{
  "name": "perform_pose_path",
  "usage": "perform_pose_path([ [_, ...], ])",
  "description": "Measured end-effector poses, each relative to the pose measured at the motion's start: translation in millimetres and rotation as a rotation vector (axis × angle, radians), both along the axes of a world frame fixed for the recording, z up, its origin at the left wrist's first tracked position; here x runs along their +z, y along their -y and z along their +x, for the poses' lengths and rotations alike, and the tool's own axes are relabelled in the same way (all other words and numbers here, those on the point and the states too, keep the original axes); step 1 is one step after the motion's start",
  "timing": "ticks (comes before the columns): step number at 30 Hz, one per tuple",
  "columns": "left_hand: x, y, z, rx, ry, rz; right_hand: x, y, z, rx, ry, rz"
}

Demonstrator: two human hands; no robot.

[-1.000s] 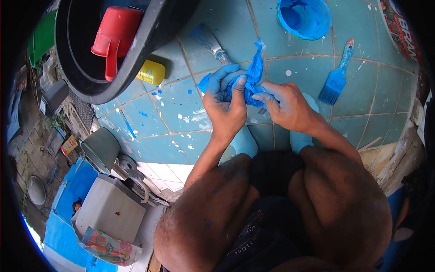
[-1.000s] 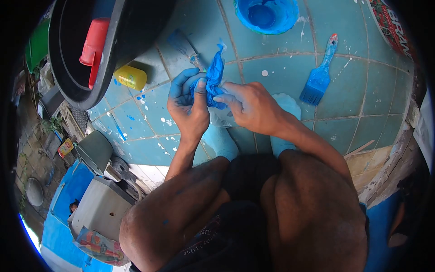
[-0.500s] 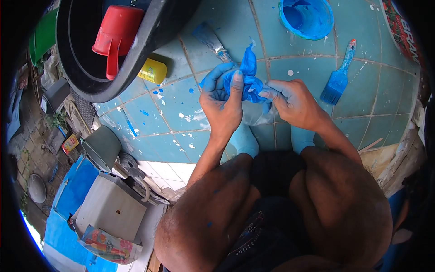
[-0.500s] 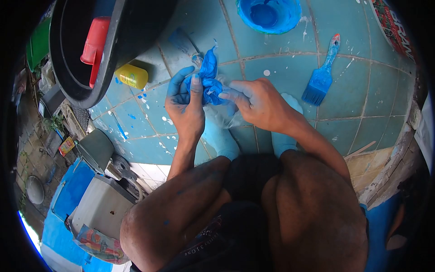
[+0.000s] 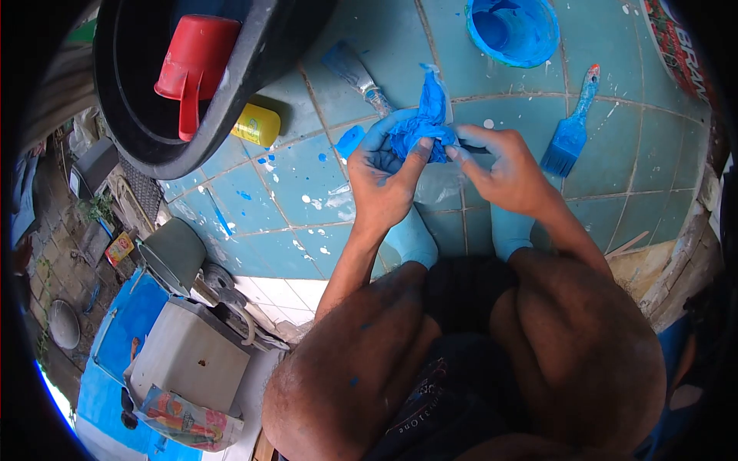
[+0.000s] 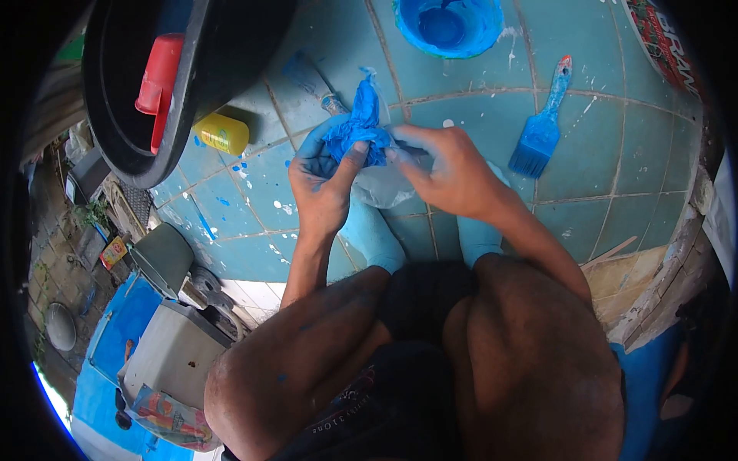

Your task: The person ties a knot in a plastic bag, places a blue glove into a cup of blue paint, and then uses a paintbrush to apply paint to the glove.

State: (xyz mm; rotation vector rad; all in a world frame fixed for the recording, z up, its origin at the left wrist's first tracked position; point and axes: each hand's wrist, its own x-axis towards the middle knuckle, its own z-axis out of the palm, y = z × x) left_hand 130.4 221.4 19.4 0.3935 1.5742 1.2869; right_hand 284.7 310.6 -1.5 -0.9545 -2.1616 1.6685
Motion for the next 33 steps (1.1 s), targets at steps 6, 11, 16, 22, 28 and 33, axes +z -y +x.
perform_pose_path([
  [6,-6.1,-10.2,3.0,-0.241,-0.106,-0.028,-6.0,-17.0,7.6,-0.041,-0.101,-0.706],
  [11,3.1,-17.4,-1.2,-0.158,0.018,-0.043,-5.4,-4.9,-4.3,-0.170,0.015,-0.236],
  [16,10.1,-21.8,-1.4,-0.090,0.028,-0.160,-11.6,11.4,-6.3,-0.121,-0.047,0.183],
  [22,15.3,-34.2,-7.4,-0.113,0.072,-0.178,4.5,-2.0,-8.6,-0.154,-0.092,-0.047],
  [28,20.7,-40.5,3.9,-0.098,-0.395,-0.007,12.0,-5.0,-17.1,-0.359,-0.210,-0.530],
  [33,19.2,-34.2,12.0,-0.158,-0.651,0.092,31.1,-12.3,-11.6,-0.320,-0.164,-0.582],
])
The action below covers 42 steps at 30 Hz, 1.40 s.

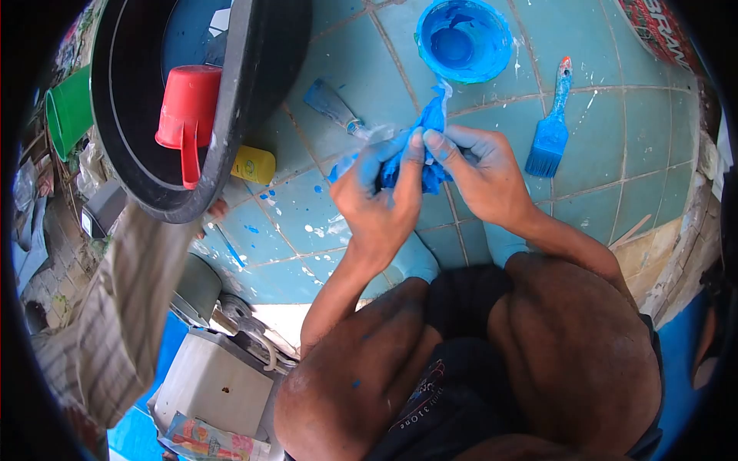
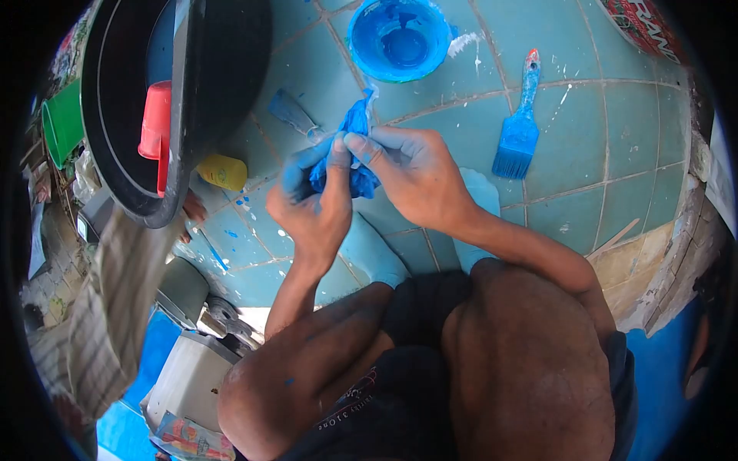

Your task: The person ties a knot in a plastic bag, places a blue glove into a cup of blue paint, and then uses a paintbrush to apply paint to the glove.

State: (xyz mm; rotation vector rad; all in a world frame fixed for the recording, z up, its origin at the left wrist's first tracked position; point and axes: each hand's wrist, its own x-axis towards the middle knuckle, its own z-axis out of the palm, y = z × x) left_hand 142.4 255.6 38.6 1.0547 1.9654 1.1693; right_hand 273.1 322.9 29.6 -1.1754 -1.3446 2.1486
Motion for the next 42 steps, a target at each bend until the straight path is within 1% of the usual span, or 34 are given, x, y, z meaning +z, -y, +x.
perform_pose_path([
  [1,1.5,0.6,4.6,-0.034,-0.063,0.019,2.4,0.9,0.2,-0.076,-0.036,-0.010],
  [2,2.8,0.9,10.8,-0.042,-0.021,0.039,4.1,0.7,0.3,-0.150,-0.072,-0.019],
  [3,0.6,0.5,14.0,-0.040,-0.020,0.041,5.2,-1.0,0.7,-0.148,-0.072,-0.017],
  [5,-2.8,-0.4,18.1,-0.235,-0.183,0.238,7.5,-4.6,5.1,-0.200,-0.069,-0.094],
  [6,1.6,0.9,16.9,-0.273,-0.116,0.182,8.6,-6.3,10.9,-0.142,-0.025,-0.088],
  [7,4.7,-1.2,18.1,-0.271,-0.113,0.182,9.0,-7.1,11.8,-0.140,-0.022,-0.088],
  [9,8.8,-6.1,20.7,-0.252,0.108,0.094,8.6,-9.8,12.4,-0.212,-0.079,-0.182],
  [10,4.8,-6.3,24.2,-0.251,0.109,0.096,8.2,-10.8,11.5,-0.211,-0.077,-0.180],
  [12,-3.3,-10.5,31.6,-0.090,0.382,0.195,7.5,-12.6,7.7,-0.209,-0.004,-0.058],
  [13,-4.0,-11.4,30.2,-0.090,0.384,0.201,6.9,-13.8,5.1,-0.208,-0.002,-0.053],
  [15,10.0,-27.2,25.4,0.019,0.771,-0.159,5.2,-18.1,1.0,-0.246,0.034,0.010],
  [16,15.8,-35.0,26.6,0.011,0.717,-0.221,6.4,-22.3,1.1,-0.241,0.039,0.016],
  [17,16.2,-38.9,25.0,0.013,0.722,-0.215,9.3,-27.7,1.3,-0.246,0.058,-0.002],
  [19,15.9,-44.9,18.9,-0.136,0.791,-0.268,9.6,-36.1,2.5,-0.246,0.081,-0.018],
  [20,18.7,-48.9,16.8,-0.132,0.795,-0.264,7.8,-40.5,4.9,-0.263,0.073,-0.095],
  [21,22.1,-53.6,15.0,-0.180,0.786,-0.281,7.0,-43.7,5.9,-0.280,0.066,-0.171],
  [22,23.2,-56.3,14.1,-0.229,0.778,-0.299,9.3,-45.6,3.7,-0.276,0.071,-0.168],
  [23,21.2,-56.1,14.4,-0.227,0.783,-0.295,13.1,-47.3,0.3,-0.324,0.062,-0.220],
  [24,18.8,-54.7,15.3,-0.279,0.762,-0.310,15.2,-48.1,-0.9,-0.375,0.054,-0.273],
  [25,17.3,-54.2,16.3,-0.331,0.741,-0.325,15.3,-48.7,0.7,-0.376,0.060,-0.271],
  [28,16.1,-54.5,19.6,-0.331,0.797,-0.311,15.3,-50.5,1.7,-0.333,0.081,-0.270],
  [30,14.7,-55.8,22.5,-0.328,0.794,-0.299,18.7,-53.2,-4.9,-0.484,0.129,-0.292],
  [31,14.2,-56.7,23.1,-0.325,0.786,-0.281,19.0,-54.4,-4.5,-0.485,0.133,-0.293],
  [33,17.6,-58.5,23.0,-0.315,0.815,-0.277,19.6,-57.1,-1.2,-0.383,0.135,-0.203],
  [34,19.3,-58.7,23.1,-0.304,0.842,-0.272,20.6,-58.4,1.9,-0.383,0.141,-0.203],
  [36,21.7,-55.5,23.4,-0.295,0.883,-0.273,23.0,-61.4,6.9,-0.181,0.163,-0.075],
  [39,23.6,-57.8,22.0,-0.261,0.976,-0.303,29.4,-67.3,3.3,-0.130,0.214,-0.033],
  [40,23.3,-59.7,21.4,-0.236,1.027,-0.326,26.5,-69.2,5.3,-0.129,0.219,-0.035],
  [42,18.2,-61.7,18.6,-0.253,1.035,-0.354,17.8,-73.2,12.8,-0.108,0.230,-0.157],
])
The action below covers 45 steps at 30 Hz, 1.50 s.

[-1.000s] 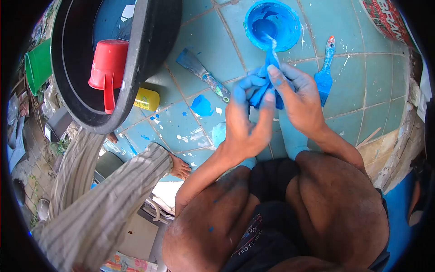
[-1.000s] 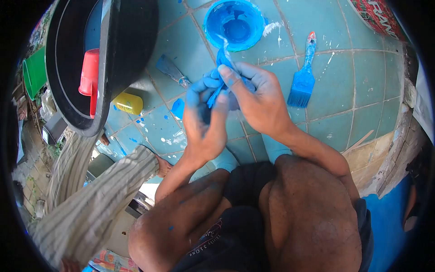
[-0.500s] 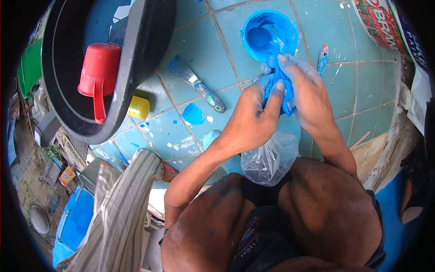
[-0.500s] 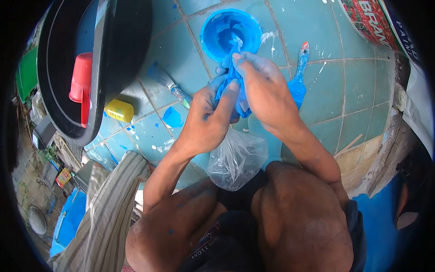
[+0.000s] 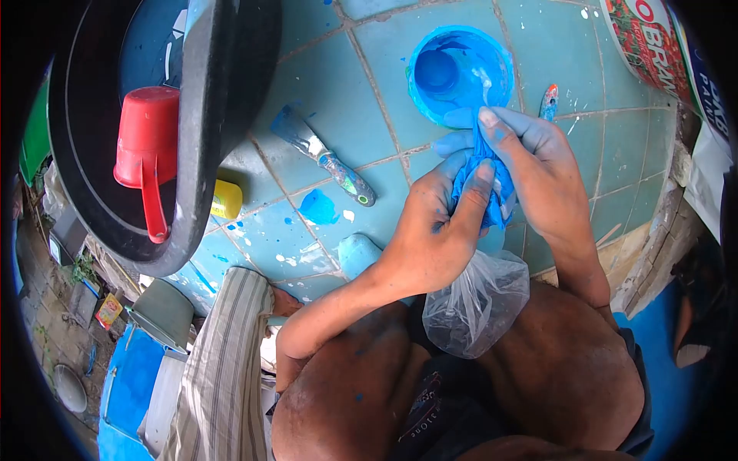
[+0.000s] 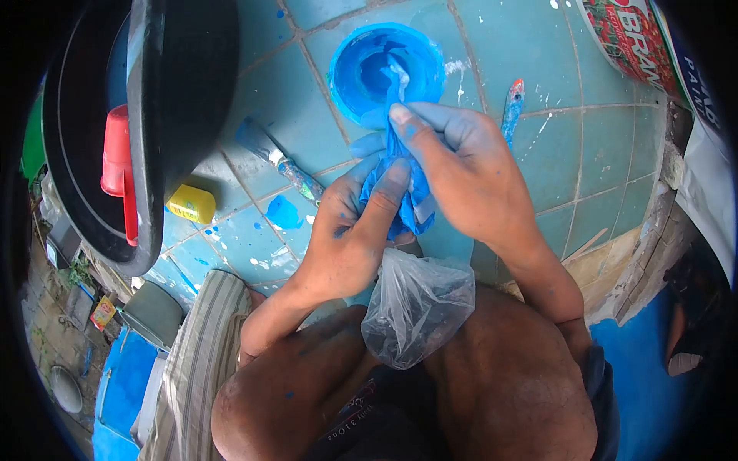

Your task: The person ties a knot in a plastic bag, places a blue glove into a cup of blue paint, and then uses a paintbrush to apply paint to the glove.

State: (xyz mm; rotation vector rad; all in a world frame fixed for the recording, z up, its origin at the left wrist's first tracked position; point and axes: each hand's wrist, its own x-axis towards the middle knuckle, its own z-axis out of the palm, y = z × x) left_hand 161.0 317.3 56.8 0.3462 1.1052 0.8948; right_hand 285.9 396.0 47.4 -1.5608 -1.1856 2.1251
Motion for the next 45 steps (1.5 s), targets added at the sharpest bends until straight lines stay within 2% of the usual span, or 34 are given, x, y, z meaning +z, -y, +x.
perform_pose_path([
  [7,-9.1,-6.6,-3.4,-0.079,0.060,0.028,-3.4,-8.1,1.2,-0.066,0.046,0.014],
  [9,-10.1,-7.9,-2.6,-0.056,0.099,0.034,-3.9,-11.6,6.4,0.044,0.032,0.047],
  [13,-16.0,-6.8,-0.2,-0.042,0.096,0.092,-2.5,-12.4,3.4,0.067,0.155,0.102],
  [16,-13.7,-9.4,-3.8,-0.069,0.081,0.039,-3.1,-12.4,5.5,0.091,0.176,0.150],
  [18,-17.6,-6.6,-2.7,-0.025,0.077,0.040,-0.2,-15.0,10.7,0.053,0.074,-0.050],
  [19,-19.2,-5.9,-2.2,0.019,0.067,0.044,-1.3,-13.6,14.6,0.052,0.080,-0.051],
  [21,-19.1,-8.9,-7.2,0.041,0.136,-0.026,-4.6,-9.2,21.8,0.025,-0.235,-0.138],
  [25,-21.5,-9.2,-10.2,0.112,0.358,-0.199,-2.9,-4.9,16.1,-0.022,-0.225,-0.187],
  [28,-28.5,-4.0,-11.3,0.164,0.504,-0.173,-6.8,-0.3,16.5,0.025,-0.226,-0.126],
  [29,-26.7,-4.2,-10.6,0.162,0.505,-0.172,-5.4,2.1,13.6,-0.034,-0.187,-0.148],
  [31,-21.0,-4.1,-8.8,0.076,0.278,-0.117,-1.4,6.0,9.4,-0.093,-0.148,-0.170],
  [32,-20.5,-3.0,-9.0,0.077,0.277,-0.117,1.5,7.2,7.7,-0.128,-0.090,-0.165],
  [34,-20.1,-0.9,-9.4,0.011,0.154,0.072,3.1,9.1,4.0,-0.163,-0.031,-0.160],
  [38,-18.0,-1.7,-6.7,-0.010,0.049,0.037,1.6,11.5,-0.7,-0.221,-0.003,-0.120],
  [40,-21.6,-1.1,-5.8,-0.058,-0.099,0.199,0.8,11.2,-1.3,-0.212,0.017,-0.090],
  [43,-18.4,-7.5,-8.4,-0.071,0.021,0.172,2.7,10.0,-2.9,-0.250,-0.010,-0.134],
  [45,-16.5,-6.2,-8.6,-0.068,-0.018,0.154,3.9,7.1,-5.2,-0.279,-0.005,-0.193],
])
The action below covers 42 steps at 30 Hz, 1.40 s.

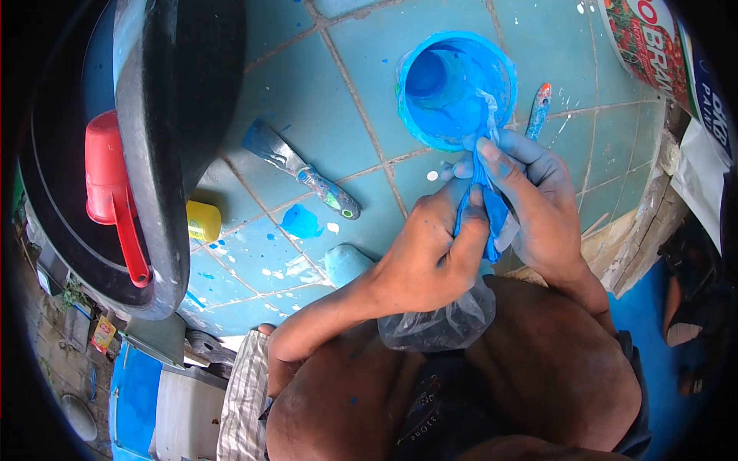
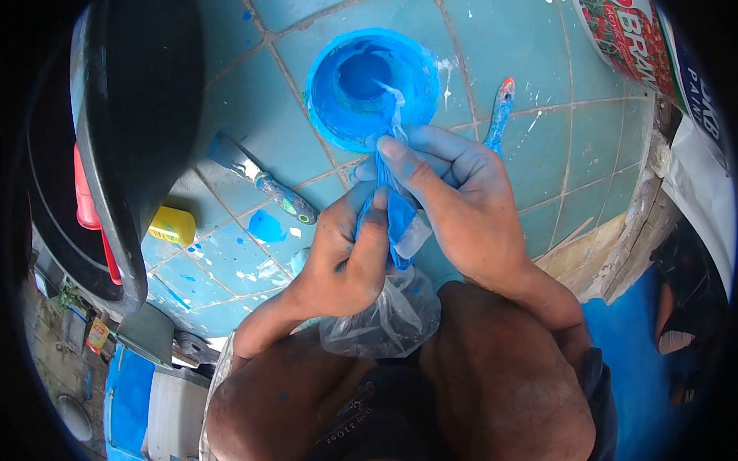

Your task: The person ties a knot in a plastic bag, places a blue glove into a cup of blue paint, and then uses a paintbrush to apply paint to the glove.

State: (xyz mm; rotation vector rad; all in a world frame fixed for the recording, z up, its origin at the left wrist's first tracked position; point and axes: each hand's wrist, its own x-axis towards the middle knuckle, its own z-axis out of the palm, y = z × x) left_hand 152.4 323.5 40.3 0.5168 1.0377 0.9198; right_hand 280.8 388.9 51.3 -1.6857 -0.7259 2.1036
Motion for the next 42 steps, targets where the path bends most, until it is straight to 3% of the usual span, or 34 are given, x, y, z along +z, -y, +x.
perform_pose_path([
  [4,1.3,-2.0,-5.0,-0.074,-0.027,-0.016,2.3,-6.1,-1.0,0.071,0.014,-0.042],
  [6,-0.4,1.8,-4.6,-0.094,-0.037,0.008,-3.3,-1.6,-2.4,0.104,0.071,0.168],
  [9,-1.9,-0.1,-7.8,-0.150,-0.058,0.032,-4.4,-4.8,-1.7,0.159,0.076,0.192],
  [16,-7.6,6.4,6.2,-0.135,-0.179,0.248,0.3,-5.8,-0.3,0.148,0.100,0.127],
  [26,-10.2,7.9,10.3,-0.096,-0.300,0.336,1.1,-15.8,-1.7,0.147,0.100,0.069],
  [42,-10.7,6.6,5.3,-0.274,-0.433,0.448,-1.6,-21.1,-5.8,0.091,0.114,0.085],
])
